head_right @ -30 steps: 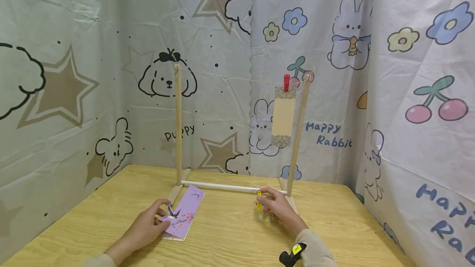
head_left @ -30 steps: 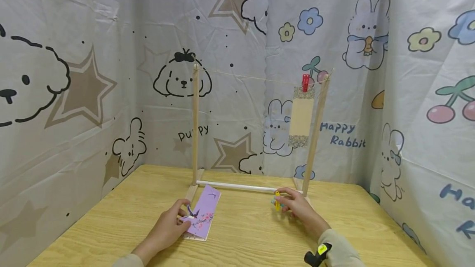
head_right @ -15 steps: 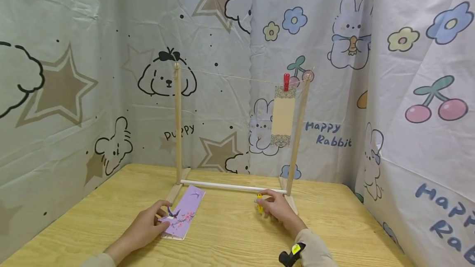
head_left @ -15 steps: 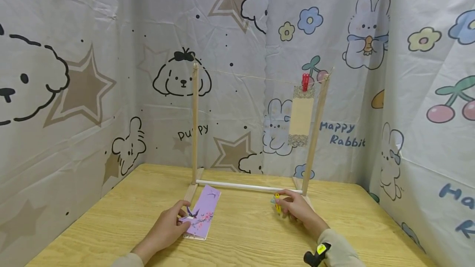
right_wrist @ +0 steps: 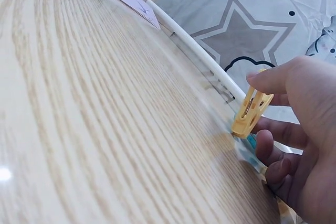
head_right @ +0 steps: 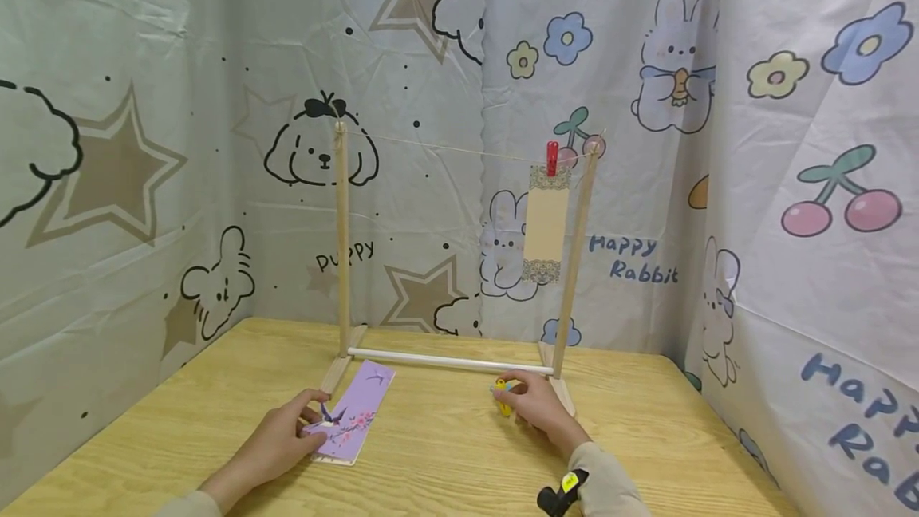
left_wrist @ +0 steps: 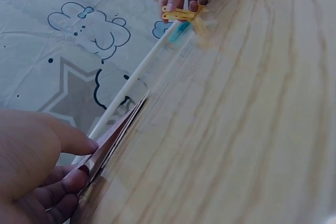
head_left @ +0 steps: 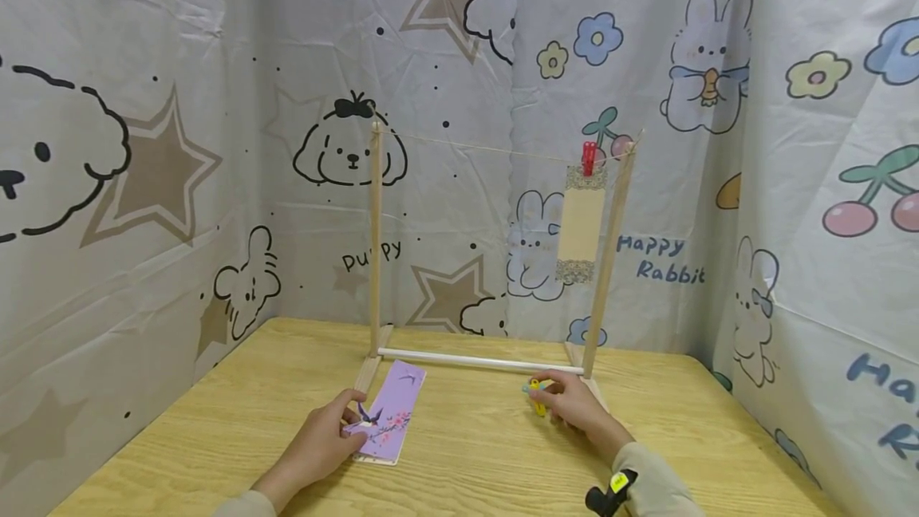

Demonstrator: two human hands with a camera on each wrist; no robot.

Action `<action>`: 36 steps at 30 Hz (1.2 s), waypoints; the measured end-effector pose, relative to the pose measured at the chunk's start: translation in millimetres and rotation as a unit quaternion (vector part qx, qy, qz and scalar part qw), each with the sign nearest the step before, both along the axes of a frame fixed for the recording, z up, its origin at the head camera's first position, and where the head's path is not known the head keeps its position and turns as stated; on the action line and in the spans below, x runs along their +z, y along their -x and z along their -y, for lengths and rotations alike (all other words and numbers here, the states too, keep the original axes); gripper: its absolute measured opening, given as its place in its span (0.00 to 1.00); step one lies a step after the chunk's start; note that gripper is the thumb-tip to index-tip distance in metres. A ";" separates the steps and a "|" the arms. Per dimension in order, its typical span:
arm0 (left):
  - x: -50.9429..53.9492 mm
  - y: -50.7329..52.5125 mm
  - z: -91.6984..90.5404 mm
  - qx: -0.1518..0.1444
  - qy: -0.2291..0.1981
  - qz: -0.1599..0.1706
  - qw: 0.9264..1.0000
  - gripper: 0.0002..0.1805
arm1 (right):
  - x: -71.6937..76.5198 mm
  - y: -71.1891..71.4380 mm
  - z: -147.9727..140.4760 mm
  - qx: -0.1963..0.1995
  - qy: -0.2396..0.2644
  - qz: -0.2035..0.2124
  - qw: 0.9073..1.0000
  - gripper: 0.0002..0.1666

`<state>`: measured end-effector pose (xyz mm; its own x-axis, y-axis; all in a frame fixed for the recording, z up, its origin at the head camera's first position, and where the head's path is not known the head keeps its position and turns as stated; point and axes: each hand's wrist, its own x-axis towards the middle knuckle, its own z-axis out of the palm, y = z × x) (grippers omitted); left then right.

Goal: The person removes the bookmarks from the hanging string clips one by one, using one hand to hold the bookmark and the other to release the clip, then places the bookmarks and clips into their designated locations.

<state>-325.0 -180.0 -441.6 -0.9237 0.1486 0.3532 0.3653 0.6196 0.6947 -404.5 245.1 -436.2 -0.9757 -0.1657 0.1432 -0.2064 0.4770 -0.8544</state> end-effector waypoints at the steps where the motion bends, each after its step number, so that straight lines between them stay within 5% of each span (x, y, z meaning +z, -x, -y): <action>1: -0.1 0.1 -0.1 -0.002 -0.001 0.000 1.000 0.28 | -0.6 0.3 0.0 -0.002 -0.004 -0.005 1.000 0.27; 11: -0.3 -1.3 0.2 -0.026 -0.009 -0.013 1.000 0.29 | -6.1 3.5 -0.2 -0.004 -0.035 -0.034 0.999 0.26; 36: 2.0 -4.4 -2.7 -0.005 0.004 0.005 1.000 0.27 | -7.0 4.0 0.5 -0.003 -0.060 -0.058 0.997 0.23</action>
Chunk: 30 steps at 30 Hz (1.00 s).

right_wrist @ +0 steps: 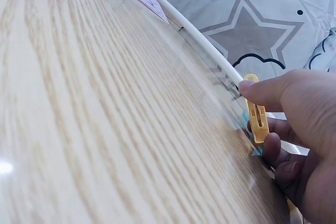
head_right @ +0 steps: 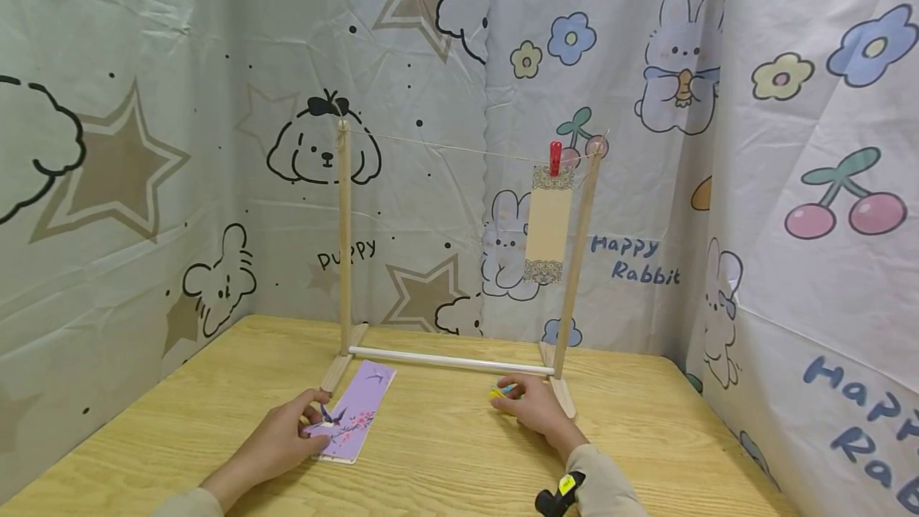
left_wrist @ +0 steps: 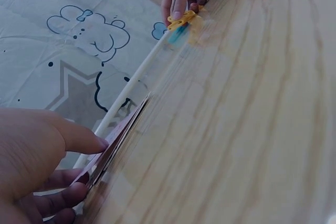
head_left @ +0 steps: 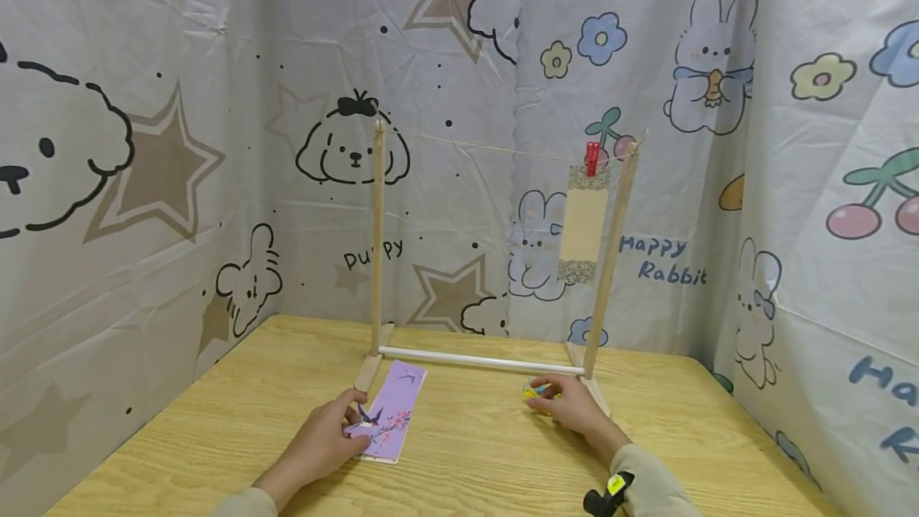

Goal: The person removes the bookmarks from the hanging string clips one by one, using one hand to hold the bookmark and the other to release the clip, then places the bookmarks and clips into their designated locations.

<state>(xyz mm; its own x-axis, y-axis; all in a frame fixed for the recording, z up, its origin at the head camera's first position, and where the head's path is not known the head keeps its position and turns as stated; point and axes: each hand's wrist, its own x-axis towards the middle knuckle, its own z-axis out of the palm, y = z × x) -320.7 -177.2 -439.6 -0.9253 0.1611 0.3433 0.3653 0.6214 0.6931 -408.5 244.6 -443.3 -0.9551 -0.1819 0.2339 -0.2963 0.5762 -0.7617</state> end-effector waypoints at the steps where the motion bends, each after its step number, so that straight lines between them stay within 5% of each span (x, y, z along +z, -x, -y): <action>1: 0.2 -0.1 0.2 0.000 0.001 -0.001 1.000 0.28 | 0.1 -0.2 0.1 -0.001 0.000 0.002 1.000 0.23; 30: -1.0 2.0 2.2 0.004 0.016 -0.006 1.000 0.29 | 0.4 -2.3 1.6 -0.006 -0.033 -0.032 0.999 0.16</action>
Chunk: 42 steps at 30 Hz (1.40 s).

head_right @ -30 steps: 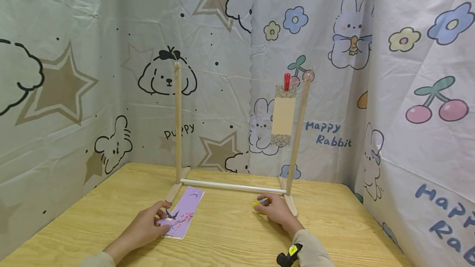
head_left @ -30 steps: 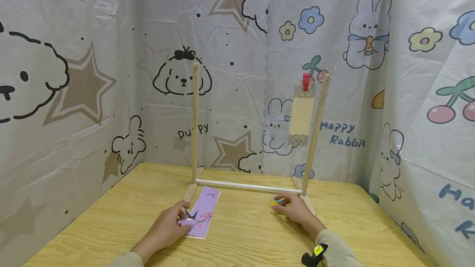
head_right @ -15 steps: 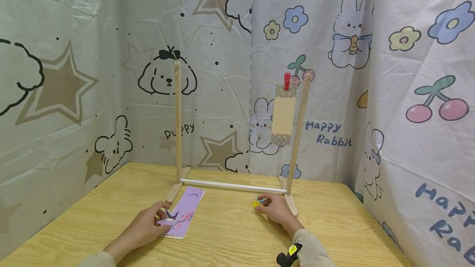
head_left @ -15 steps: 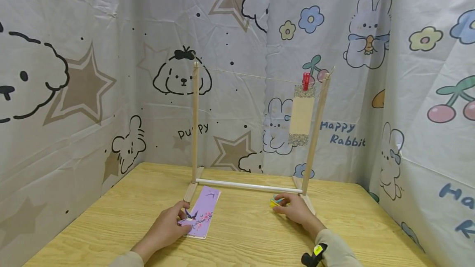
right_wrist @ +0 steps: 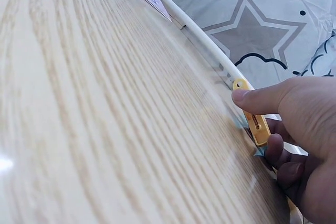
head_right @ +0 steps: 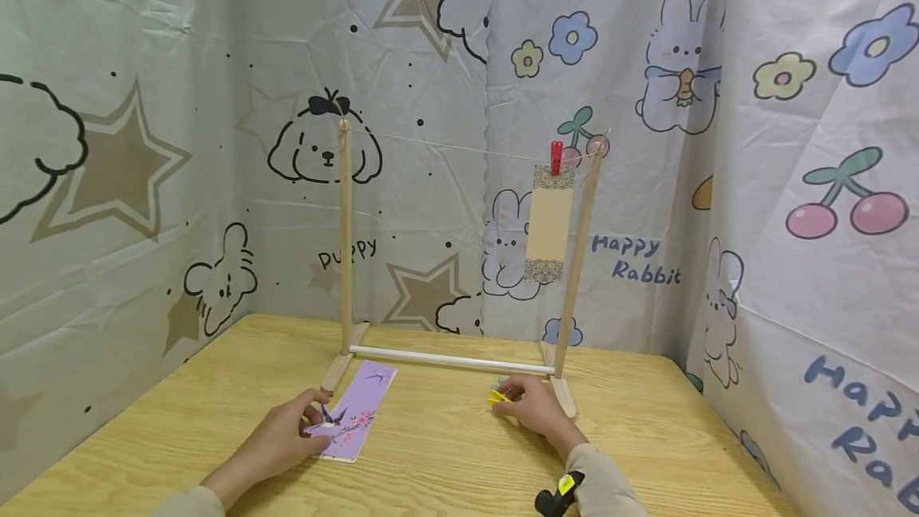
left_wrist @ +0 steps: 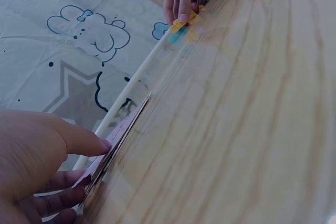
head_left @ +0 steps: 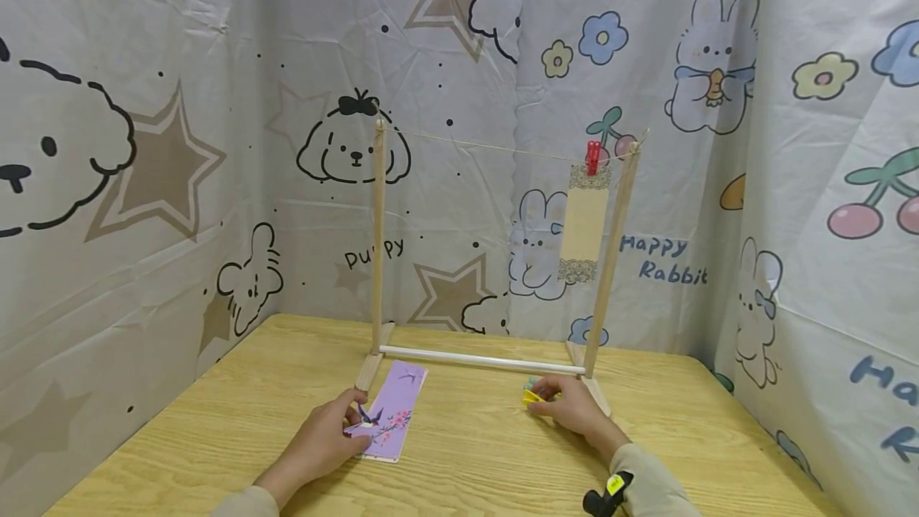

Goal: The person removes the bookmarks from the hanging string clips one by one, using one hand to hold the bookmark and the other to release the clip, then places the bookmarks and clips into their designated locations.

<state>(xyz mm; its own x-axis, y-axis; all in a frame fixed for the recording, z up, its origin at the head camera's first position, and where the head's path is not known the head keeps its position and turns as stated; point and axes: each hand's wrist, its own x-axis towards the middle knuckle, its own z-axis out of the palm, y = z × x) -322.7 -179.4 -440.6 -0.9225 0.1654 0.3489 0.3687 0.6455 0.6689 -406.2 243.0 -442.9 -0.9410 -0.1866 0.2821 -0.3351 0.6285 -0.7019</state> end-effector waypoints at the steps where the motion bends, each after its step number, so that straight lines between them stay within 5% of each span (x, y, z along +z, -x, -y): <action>1: -0.2 -0.1 -0.3 0.001 0.001 0.003 1.000 0.29 | -0.3 -0.1 -0.1 0.001 -0.002 -0.002 1.000 0.16; 42: 5.0 -4.8 -1.5 -0.001 0.011 -0.004 1.000 0.29 | 0.2 0.0 -2.6 0.003 -0.037 0.003 0.999 0.18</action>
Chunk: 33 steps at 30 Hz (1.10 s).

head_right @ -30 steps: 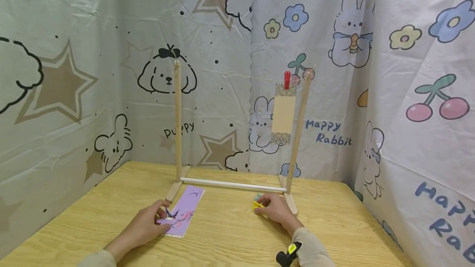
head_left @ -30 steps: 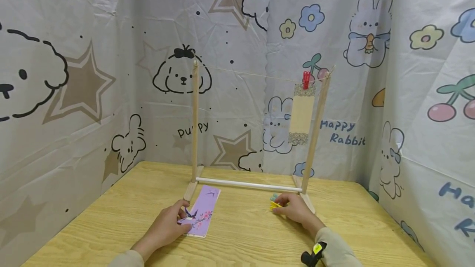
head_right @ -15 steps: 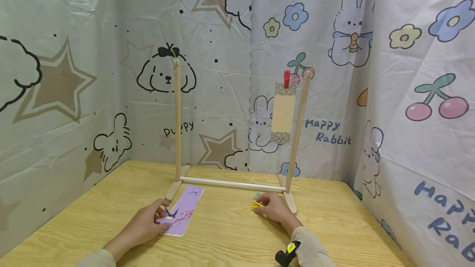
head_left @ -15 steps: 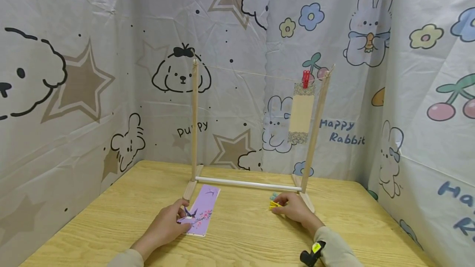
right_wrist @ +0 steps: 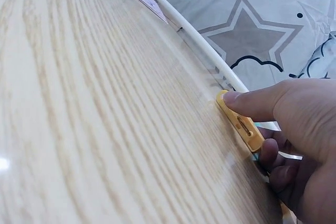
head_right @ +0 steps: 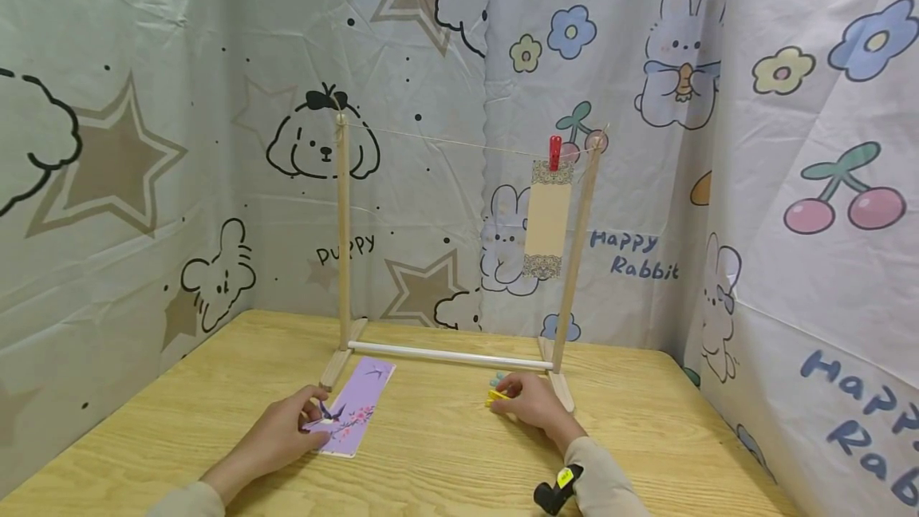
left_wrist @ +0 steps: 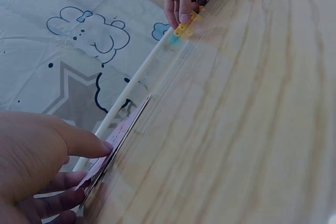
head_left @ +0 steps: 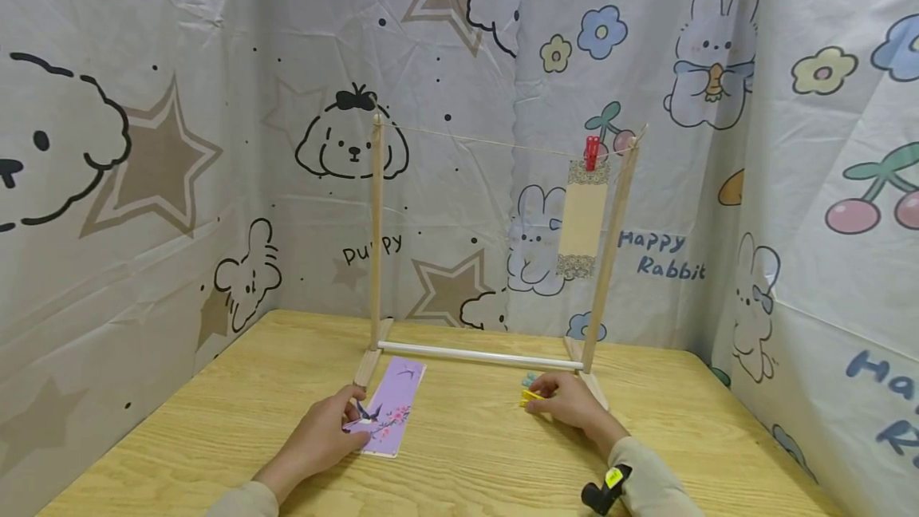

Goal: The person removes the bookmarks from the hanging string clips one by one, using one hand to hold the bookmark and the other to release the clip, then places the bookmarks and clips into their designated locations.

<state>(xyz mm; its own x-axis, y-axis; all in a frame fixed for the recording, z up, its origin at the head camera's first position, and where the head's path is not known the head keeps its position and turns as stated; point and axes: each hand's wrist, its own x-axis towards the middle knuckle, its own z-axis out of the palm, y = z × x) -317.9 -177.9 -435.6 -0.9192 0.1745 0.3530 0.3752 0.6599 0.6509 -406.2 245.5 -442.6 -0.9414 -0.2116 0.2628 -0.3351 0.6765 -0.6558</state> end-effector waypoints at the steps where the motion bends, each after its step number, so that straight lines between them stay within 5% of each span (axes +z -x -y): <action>1: 0.0 0.0 -0.1 0.000 -0.001 0.001 1.000 0.29 | 0.2 0.2 -0.2 -0.002 0.000 0.003 1.000 0.18; 10: -0.2 0.1 0.2 0.005 0.003 0.000 1.000 0.29 | 5.2 2.7 -1.8 0.018 0.000 0.046 0.999 0.19; 33: -4.1 4.2 1.1 0.001 0.007 0.005 1.000 0.29 | 13.2 -1.7 -3.1 0.043 -0.002 0.069 0.997 0.19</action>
<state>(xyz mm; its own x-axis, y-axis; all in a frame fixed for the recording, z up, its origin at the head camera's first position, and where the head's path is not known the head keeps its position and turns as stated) -322.1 -179.0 -439.7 -0.9230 0.1778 0.3413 0.3675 0.6700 0.6450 -404.6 248.6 -429.4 -0.9469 -0.2934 0.1318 -0.2989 0.6513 -0.6975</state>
